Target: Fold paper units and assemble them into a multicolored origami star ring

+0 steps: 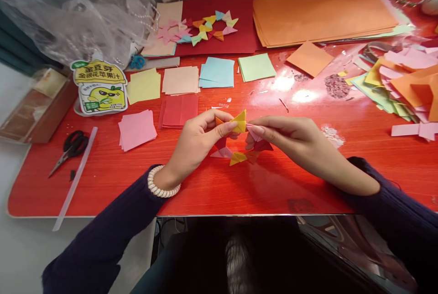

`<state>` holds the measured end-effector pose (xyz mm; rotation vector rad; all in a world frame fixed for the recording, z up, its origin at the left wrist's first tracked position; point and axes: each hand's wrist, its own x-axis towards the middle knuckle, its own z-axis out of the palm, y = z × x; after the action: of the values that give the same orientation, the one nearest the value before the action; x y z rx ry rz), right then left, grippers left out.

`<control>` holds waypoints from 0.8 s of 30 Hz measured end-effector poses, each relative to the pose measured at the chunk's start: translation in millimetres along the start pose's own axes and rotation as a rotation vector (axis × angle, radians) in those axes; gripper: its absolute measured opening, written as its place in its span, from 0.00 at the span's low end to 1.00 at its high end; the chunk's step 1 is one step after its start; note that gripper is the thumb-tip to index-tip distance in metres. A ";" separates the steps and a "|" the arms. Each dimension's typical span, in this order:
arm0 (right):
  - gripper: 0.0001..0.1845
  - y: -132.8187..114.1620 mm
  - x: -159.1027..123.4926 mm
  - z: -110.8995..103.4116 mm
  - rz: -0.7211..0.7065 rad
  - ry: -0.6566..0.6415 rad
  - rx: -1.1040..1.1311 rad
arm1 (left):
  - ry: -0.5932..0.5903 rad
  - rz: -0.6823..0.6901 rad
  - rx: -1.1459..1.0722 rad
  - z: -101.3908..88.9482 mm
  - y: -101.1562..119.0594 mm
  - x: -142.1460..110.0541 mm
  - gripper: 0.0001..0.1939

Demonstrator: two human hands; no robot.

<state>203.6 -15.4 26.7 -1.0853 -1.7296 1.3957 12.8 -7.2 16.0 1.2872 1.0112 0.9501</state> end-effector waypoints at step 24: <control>0.11 2.6 -0.9 -1.5 -0.041 0.014 -0.170 | 0.027 -0.029 -0.064 3.0 -2.9 1.1 0.05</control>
<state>205.9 -15.3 24.4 -1.1402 -1.8765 1.2307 16.0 -7.3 13.1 1.2065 1.0098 0.9727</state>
